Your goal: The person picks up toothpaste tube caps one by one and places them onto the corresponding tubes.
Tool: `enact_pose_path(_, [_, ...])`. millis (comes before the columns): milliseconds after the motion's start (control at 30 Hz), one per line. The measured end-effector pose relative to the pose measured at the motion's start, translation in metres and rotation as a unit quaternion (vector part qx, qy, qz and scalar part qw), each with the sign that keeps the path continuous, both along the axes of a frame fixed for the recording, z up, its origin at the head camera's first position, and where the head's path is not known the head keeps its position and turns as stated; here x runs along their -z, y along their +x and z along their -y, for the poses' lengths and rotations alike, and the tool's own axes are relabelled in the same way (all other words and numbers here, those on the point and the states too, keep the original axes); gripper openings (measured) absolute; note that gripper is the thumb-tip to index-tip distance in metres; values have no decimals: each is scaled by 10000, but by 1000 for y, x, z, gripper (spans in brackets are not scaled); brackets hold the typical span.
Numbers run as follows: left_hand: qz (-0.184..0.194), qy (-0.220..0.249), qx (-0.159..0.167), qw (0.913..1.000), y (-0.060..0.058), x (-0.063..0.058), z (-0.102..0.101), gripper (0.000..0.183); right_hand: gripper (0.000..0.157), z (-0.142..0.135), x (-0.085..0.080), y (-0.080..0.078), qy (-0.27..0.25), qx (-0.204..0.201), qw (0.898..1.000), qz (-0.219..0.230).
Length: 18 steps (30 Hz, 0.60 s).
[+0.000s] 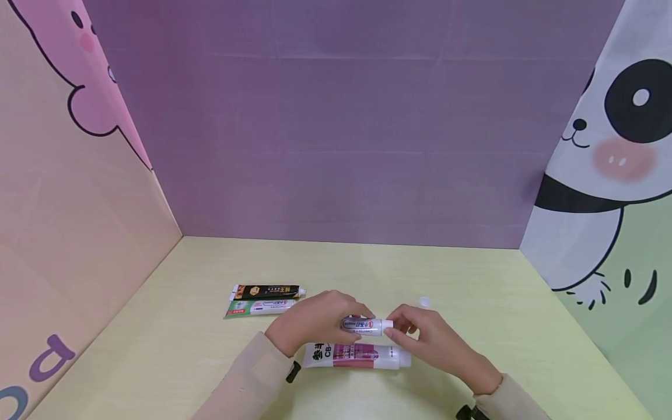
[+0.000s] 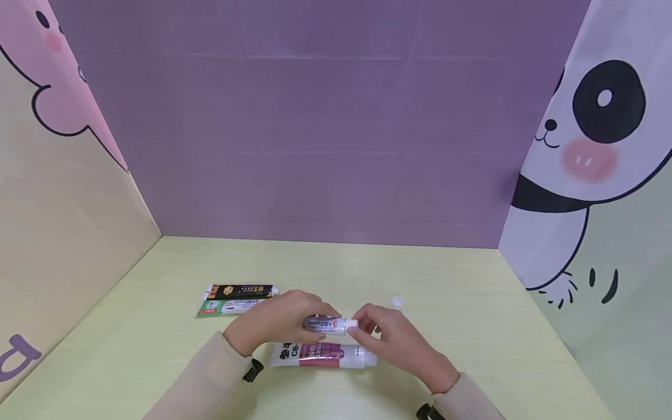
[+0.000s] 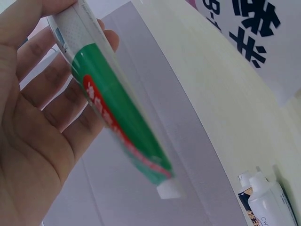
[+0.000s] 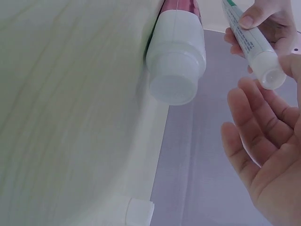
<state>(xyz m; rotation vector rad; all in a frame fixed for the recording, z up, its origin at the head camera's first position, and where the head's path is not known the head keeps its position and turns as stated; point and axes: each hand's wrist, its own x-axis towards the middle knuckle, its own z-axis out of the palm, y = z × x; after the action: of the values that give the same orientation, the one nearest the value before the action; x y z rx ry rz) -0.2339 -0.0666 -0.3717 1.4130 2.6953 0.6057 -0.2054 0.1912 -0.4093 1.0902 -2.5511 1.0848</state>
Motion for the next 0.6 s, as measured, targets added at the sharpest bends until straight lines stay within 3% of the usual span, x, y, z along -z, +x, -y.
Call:
enact_pose_path(267, [-7, 34, 72, 10000, 1, -2, -1, 29, 20, -3, 2, -2, 158, 198, 9997, 10])
enact_pose_path(500, [-118, 40, 100, 9999, 1, -2, 0, 31, 16, -4, 2, -2, 246, 131, 9991, 322])
enact_pose_path(600, [-133, 24, 120, 9998, 1, -1, 3, 32, 29, 0, 4, -1, 110, -20, 9995, 295])
